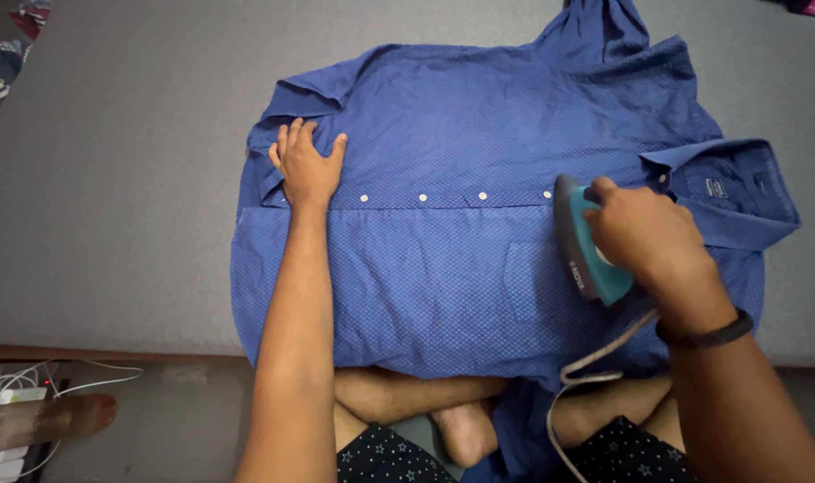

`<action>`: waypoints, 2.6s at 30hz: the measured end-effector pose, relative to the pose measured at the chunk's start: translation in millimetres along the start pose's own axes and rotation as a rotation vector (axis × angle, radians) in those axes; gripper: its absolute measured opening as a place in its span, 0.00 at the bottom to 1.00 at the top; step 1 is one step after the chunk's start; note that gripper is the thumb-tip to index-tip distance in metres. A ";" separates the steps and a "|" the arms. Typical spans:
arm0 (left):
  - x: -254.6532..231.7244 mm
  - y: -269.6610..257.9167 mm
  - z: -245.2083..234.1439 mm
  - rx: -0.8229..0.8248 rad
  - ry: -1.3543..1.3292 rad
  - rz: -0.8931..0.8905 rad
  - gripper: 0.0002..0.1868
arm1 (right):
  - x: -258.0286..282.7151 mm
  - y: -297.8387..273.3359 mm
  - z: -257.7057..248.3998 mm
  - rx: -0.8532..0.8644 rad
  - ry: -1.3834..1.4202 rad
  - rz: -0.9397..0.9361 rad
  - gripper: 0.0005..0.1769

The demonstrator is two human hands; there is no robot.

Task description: The person irons a blue patterned shirt laid out on a gray surface. They use a teal electric iron in their right hand and hold the shirt with their left hand, moving the iron back and forth across the front and collar areas.

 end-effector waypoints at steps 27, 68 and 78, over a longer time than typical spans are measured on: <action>-0.8 3.7 -1.7 -0.019 0.027 0.005 0.32 | 26.5 79.5 -79.6 -0.071 -0.199 -0.076 0.28; -2.0 7.7 -6.5 0.019 0.015 -0.049 0.32 | 44.1 143.8 -20.4 0.074 -0.497 -0.390 0.34; -3.5 8.1 -2.7 0.086 0.121 -0.047 0.37 | 138.4 112.9 -11.1 0.010 -0.319 -0.597 0.33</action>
Point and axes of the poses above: each hand's wrist, its own y-axis towards the middle knuckle, its own z-axis out of the palm, x = y × z, the point moved 10 cm from there along y, towards the middle knuckle, and after that the axes turned 10 degrees about y, right-handed, at the moved point
